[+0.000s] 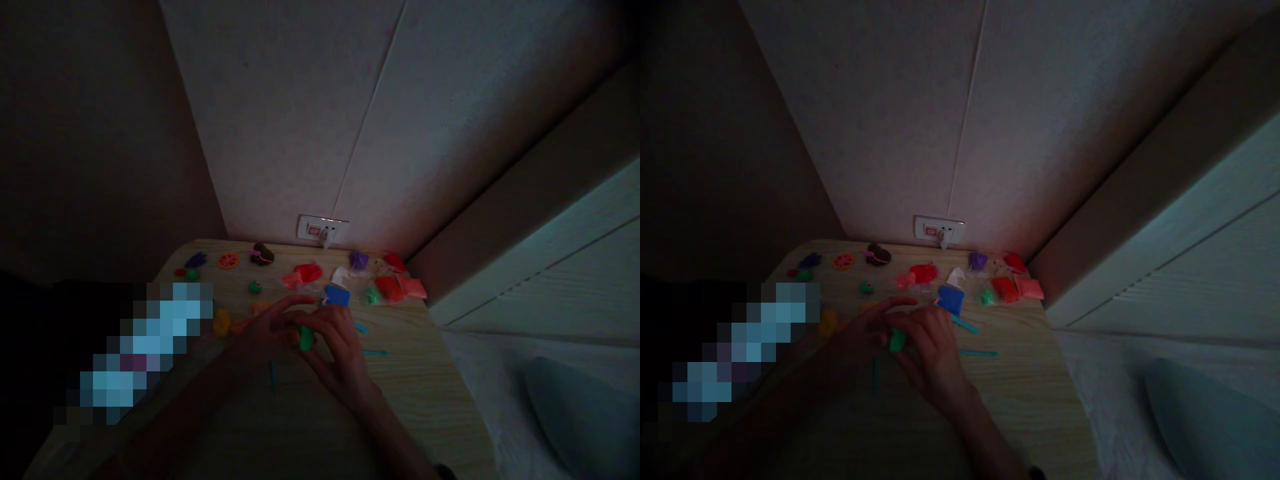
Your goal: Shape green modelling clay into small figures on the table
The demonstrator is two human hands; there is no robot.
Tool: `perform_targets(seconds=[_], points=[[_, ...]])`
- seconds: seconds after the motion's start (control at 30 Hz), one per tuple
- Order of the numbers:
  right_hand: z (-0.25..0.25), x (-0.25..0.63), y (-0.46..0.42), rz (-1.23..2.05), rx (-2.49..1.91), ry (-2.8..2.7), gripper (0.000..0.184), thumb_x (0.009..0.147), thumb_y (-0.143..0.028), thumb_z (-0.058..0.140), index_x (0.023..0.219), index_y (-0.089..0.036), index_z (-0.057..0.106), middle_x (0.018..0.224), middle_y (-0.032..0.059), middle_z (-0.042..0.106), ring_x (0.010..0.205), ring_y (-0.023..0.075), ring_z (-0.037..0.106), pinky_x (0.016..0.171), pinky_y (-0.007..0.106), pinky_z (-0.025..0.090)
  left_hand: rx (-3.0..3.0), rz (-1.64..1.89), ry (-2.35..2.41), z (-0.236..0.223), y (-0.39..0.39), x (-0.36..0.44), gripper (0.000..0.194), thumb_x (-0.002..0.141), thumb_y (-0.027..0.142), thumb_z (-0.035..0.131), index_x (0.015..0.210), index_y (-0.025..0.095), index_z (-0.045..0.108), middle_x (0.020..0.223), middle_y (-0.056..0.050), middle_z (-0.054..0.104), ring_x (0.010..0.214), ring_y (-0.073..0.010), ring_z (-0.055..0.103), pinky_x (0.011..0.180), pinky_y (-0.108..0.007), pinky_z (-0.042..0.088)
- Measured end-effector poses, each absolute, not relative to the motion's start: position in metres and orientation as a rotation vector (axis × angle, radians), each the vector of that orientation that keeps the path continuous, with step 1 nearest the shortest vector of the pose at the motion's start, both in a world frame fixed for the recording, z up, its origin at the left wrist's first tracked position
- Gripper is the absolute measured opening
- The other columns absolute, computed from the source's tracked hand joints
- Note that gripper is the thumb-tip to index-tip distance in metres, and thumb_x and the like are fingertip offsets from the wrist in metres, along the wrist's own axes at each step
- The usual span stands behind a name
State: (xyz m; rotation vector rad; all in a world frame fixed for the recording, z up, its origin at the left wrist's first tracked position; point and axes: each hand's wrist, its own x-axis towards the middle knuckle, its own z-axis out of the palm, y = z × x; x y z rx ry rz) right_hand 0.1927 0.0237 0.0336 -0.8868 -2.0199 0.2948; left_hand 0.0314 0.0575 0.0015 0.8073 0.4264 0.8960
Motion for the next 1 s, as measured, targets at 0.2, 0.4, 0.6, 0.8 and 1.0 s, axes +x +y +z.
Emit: perform_targets(seconds=[0.2, 0.4, 0.6, 0.8, 1.0], points=[[0.031, 0.190, 0.027, 0.298, -0.908, -2.031, 0.029, 0.094, -0.029, 0.050, 0.121, -0.021, 0.050, 0.105, 0.0089, 0.061, 0.098, 0.0232, 0.055, 0.083, 0.040, 0.046, 0.830, 0.925, 0.531, 0.004, 0.059, 0.030, 0.050, 0.058, 0.015, 0.084, 0.105, 0.020, 0.066, 0.091, -0.001, 0.075, 0.081, -0.0156, 0.069, 0.069, -0.021, 0.051], [0.029, 0.192, 0.027, 0.319, -0.921, -2.013, 0.027, 0.092, -0.029, 0.054, 0.118, -0.023, 0.053, 0.105, 0.0071, 0.061, 0.098, 0.0229, 0.056, 0.084, 0.040, 0.047, 0.750, 0.910, 0.471, 0.020, 0.053, 0.032, 0.048, 0.065, 0.018, 0.081, 0.110, 0.019, 0.062, 0.090, -0.003, 0.075, 0.079, -0.0170, 0.071, 0.071, -0.025, 0.052], [0.031, 0.192, 0.026, 0.284, -0.918, -2.001, 0.027, 0.091, -0.031, 0.056, 0.116, -0.023, 0.056, 0.098, 0.0058, 0.062, 0.092, 0.0222, 0.057, 0.081, 0.038, 0.047, 0.743, 0.908, 0.541, 0.019, 0.052, 0.032, 0.048, 0.060, 0.020, 0.084, 0.103, 0.018, 0.063, 0.083, -0.001, 0.075, 0.071, -0.0142, 0.069, 0.060, -0.019, 0.049], [0.035, 0.192, 0.025, 0.250, -0.910, -2.005, 0.026, 0.092, -0.029, 0.053, 0.117, -0.024, 0.056, 0.092, 0.0053, 0.062, 0.087, 0.0217, 0.056, 0.077, 0.037, 0.047, 0.763, 0.898, 0.492, 0.015, 0.054, 0.032, 0.044, 0.062, 0.020, 0.083, 0.102, 0.019, 0.064, 0.080, 0.000, 0.075, 0.068, -0.0130, 0.069, 0.058, -0.018, 0.049], [0.035, 0.190, 0.025, 0.259, -0.914, -2.026, 0.028, 0.094, -0.028, 0.050, 0.121, -0.022, 0.052, 0.103, 0.0081, 0.062, 0.096, 0.0234, 0.056, 0.082, 0.040, 0.047, 0.752, 0.937, 0.468, 0.013, 0.053, 0.033, 0.048, 0.063, 0.018, 0.081, 0.108, 0.022, 0.064, 0.093, -0.002, 0.074, 0.083, -0.0173, 0.069, 0.068, -0.021, 0.052]])
